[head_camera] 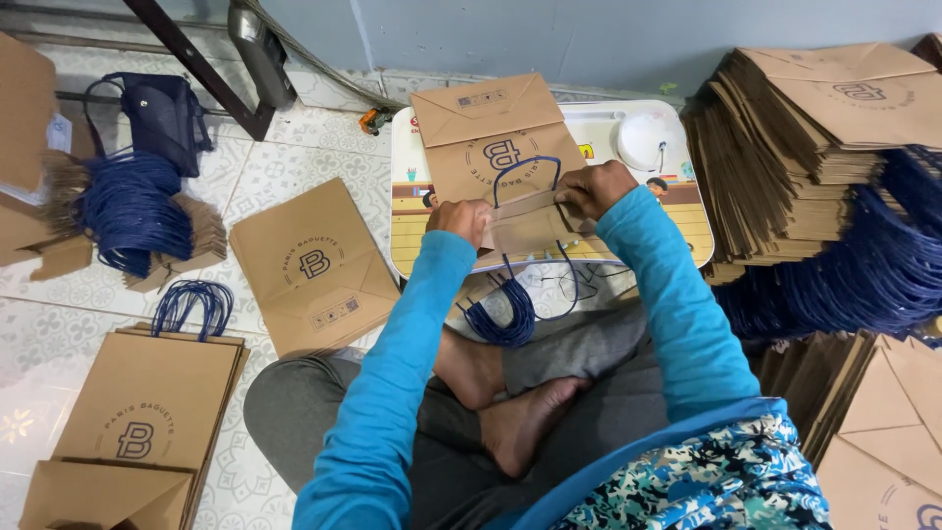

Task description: The person assembles flat paper bags by folding the sides and bottom, applying adhesive tape to secure the folds, and inserting blue rope handles through the side slots. The person repeats this process for multiple bags.

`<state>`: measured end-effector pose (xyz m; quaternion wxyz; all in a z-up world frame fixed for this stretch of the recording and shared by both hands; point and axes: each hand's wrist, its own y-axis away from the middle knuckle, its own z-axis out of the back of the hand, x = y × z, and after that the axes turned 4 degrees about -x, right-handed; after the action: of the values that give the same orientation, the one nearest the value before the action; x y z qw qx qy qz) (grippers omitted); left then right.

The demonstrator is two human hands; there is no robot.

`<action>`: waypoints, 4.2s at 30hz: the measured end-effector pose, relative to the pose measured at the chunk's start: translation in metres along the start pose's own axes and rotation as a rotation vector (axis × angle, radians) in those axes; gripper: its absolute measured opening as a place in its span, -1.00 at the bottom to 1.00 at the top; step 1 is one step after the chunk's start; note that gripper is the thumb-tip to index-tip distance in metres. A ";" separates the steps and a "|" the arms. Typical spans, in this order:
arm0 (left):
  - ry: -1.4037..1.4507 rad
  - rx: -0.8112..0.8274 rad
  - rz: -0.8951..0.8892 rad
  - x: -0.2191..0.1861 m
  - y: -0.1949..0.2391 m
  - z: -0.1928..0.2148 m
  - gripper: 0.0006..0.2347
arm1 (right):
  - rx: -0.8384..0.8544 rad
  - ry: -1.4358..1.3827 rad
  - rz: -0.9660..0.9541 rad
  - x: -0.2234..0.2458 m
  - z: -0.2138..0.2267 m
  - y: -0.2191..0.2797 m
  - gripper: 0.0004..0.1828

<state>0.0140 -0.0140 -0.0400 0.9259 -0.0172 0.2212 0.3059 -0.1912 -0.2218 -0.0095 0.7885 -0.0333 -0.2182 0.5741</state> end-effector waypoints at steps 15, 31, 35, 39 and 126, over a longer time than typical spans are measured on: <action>-0.225 0.032 -0.583 0.011 0.080 0.007 -0.48 | 0.030 -0.250 0.389 0.021 -0.014 0.055 -0.22; -0.498 -0.165 -0.603 0.014 0.072 -0.050 -0.29 | -0.444 0.453 0.113 0.090 -0.107 0.062 -0.09; -0.429 -0.072 -0.736 0.036 0.062 -0.021 -0.17 | -0.231 0.279 0.227 0.055 -0.098 0.069 -0.13; -0.422 -0.033 -0.632 0.023 0.065 -0.034 -0.20 | -0.237 0.420 0.236 0.049 -0.116 0.064 0.01; 0.894 0.527 -0.957 -0.259 0.326 -0.189 -0.21 | -0.188 0.769 -0.997 0.085 0.208 0.523 -0.22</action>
<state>-0.4342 0.0747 -0.0679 0.7525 -0.0119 0.6151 -0.2350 -0.7160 -0.0073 0.0460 0.9767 -0.2005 0.0417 0.0637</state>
